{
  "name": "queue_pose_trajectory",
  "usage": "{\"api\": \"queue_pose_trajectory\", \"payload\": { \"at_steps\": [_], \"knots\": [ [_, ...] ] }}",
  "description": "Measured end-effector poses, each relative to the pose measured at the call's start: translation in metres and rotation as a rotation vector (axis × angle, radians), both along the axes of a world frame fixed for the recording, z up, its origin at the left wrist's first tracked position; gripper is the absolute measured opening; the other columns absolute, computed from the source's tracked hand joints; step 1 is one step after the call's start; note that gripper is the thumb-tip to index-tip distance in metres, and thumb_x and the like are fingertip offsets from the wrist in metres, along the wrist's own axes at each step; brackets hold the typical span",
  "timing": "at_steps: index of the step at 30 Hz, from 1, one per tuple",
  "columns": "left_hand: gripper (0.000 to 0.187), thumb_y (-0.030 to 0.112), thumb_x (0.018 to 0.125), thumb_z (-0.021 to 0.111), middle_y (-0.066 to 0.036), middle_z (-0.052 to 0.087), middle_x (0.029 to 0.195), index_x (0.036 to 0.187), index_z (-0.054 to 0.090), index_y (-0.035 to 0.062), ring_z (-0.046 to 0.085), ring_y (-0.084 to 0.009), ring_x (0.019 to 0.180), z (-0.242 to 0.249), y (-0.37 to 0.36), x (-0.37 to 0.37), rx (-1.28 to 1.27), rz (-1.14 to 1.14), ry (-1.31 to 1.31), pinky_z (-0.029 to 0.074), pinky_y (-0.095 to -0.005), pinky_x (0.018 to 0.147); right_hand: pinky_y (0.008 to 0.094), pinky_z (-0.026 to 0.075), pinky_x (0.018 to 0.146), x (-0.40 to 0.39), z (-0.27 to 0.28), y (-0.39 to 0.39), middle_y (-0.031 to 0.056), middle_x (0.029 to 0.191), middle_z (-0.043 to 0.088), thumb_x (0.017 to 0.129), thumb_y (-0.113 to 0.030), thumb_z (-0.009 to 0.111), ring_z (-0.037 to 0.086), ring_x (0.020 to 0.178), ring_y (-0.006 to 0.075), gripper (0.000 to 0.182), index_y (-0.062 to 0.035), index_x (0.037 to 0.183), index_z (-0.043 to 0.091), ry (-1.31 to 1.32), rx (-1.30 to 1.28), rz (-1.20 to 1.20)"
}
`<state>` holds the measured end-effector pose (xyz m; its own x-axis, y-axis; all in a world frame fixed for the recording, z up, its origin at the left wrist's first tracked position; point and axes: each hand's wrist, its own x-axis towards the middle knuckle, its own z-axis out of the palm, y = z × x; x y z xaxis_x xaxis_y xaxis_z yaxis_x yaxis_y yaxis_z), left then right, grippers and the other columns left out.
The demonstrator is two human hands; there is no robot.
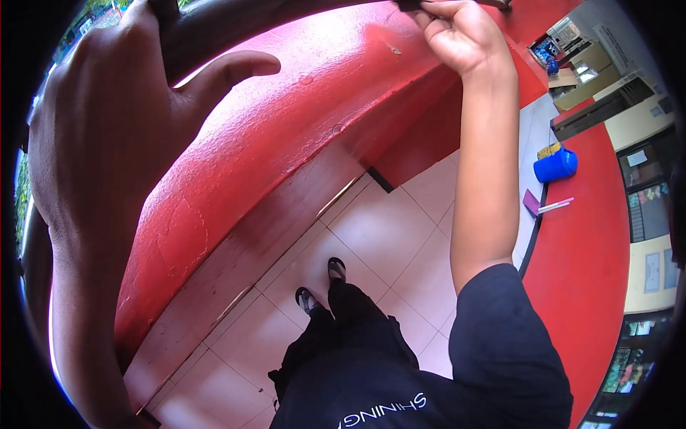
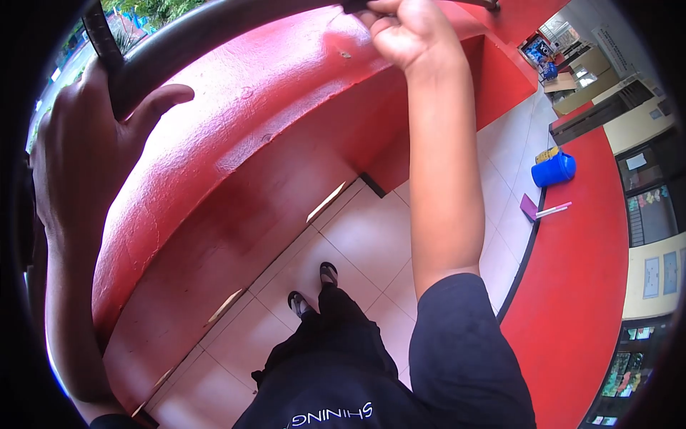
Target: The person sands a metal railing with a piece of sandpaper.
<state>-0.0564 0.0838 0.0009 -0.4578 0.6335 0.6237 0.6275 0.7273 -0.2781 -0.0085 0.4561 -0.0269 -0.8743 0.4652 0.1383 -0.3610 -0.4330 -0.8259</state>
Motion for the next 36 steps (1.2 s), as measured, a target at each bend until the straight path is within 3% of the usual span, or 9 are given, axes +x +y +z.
{"api": "queue_pose_trajectory", "payload": {
  "at_steps": [5,9,13,16,17,20,23,32,36],
  "knots": [
    [0.078,0.076,0.082,0.068,-0.016,0.072,0.073,0.093,0.070,-0.0017,0.075,-0.0294,0.067,0.002,0.001,0.002,0.004,-0.003,0.037,0.062,-0.0402,0.063,0.0467,0.050,0.110,0.014,0.008,-0.050,0.0204,0.127,0.061,0.082,0.021,0.042,0.060,0.118,0.0360,0.044,0.0094,0.123,0.055,0.055,0.096,0.039],
    [0.077,0.075,0.083,0.069,-0.017,0.072,0.073,0.093,0.070,-0.0017,0.076,-0.0293,0.067,0.001,0.000,0.000,0.009,0.023,-0.045,0.062,-0.0409,0.062,0.0450,0.052,0.109,0.000,0.007,0.035,0.0211,0.126,0.063,0.086,0.019,0.045,0.062,0.120,0.0344,0.042,0.0095,0.126,0.055,0.046,-0.015,-0.073],
    [0.077,0.074,0.084,0.068,-0.017,0.072,0.073,0.096,0.070,-0.0018,0.076,-0.0290,0.066,0.003,-0.002,-0.003,-0.006,0.055,-0.020,0.062,-0.0408,0.061,0.0442,0.052,0.110,0.025,0.011,-0.050,0.0220,0.128,0.063,0.088,0.018,0.044,0.063,0.121,0.0355,0.041,0.0096,0.127,0.056,0.029,0.155,0.108],
    [0.080,0.077,0.084,0.064,-0.016,0.073,0.073,0.097,0.070,-0.0020,0.076,-0.0290,0.066,0.003,0.002,0.007,0.025,-0.024,-0.007,0.063,-0.0400,0.061,0.0440,0.053,0.108,0.005,0.022,-0.008,0.0213,0.125,0.063,0.086,0.020,0.043,0.062,0.120,0.0344,0.044,0.0083,0.126,0.056,-0.027,-0.020,-0.045],
    [0.081,0.078,0.084,0.063,-0.016,0.073,0.073,0.097,0.070,-0.0022,0.077,-0.0288,0.067,0.004,0.001,0.006,0.007,0.008,-0.002,0.063,-0.0400,0.061,0.0438,0.052,0.107,0.013,0.020,-0.035,0.0212,0.123,0.064,0.086,0.019,0.042,0.062,0.119,0.0345,0.041,0.0097,0.124,0.056,0.004,0.173,-0.107],
    [0.082,0.079,0.084,0.063,-0.016,0.073,0.074,0.096,0.070,-0.0024,0.077,-0.0280,0.068,0.006,0.003,0.010,-0.006,0.032,-0.005,0.063,-0.0402,0.060,0.0440,0.053,0.107,0.014,0.015,-0.058,0.0235,0.126,0.062,0.085,0.018,0.043,0.062,0.120,0.0353,0.040,0.0127,0.122,0.055,-0.161,0.148,0.276],
    [0.084,0.080,0.083,0.062,-0.016,0.073,0.073,0.097,0.070,-0.0024,0.077,-0.0279,0.068,0.005,0.001,0.011,0.013,0.023,-0.026,0.063,-0.0394,0.059,0.0485,0.052,0.109,0.002,0.014,-0.016,0.0256,0.126,0.061,0.082,0.020,0.043,0.061,0.120,0.0401,0.042,0.0137,0.122,0.055,-0.054,0.046,-0.015],
    [0.085,0.080,0.082,0.062,-0.016,0.073,0.074,0.101,0.070,-0.0020,0.077,-0.0276,0.067,0.009,0.001,0.014,-0.016,0.063,-0.006,0.062,-0.0388,0.057,0.0457,0.052,0.110,0.013,0.020,-0.046,0.0252,0.124,0.063,0.083,0.019,0.042,0.062,0.121,0.0371,0.043,0.0115,0.124,0.056,-0.062,0.162,-0.001],
    [0.087,0.082,0.081,0.063,-0.016,0.073,0.074,0.104,0.070,-0.0023,0.077,-0.0280,0.070,0.007,0.001,0.009,0.004,0.067,-0.037,0.063,-0.0398,0.059,0.0473,0.052,0.108,0.004,0.017,0.027,0.0274,0.119,0.062,0.082,0.022,0.042,0.063,0.113,0.0402,0.041,0.0165,0.120,0.055,-0.057,-0.147,-0.093]
  ]
}}
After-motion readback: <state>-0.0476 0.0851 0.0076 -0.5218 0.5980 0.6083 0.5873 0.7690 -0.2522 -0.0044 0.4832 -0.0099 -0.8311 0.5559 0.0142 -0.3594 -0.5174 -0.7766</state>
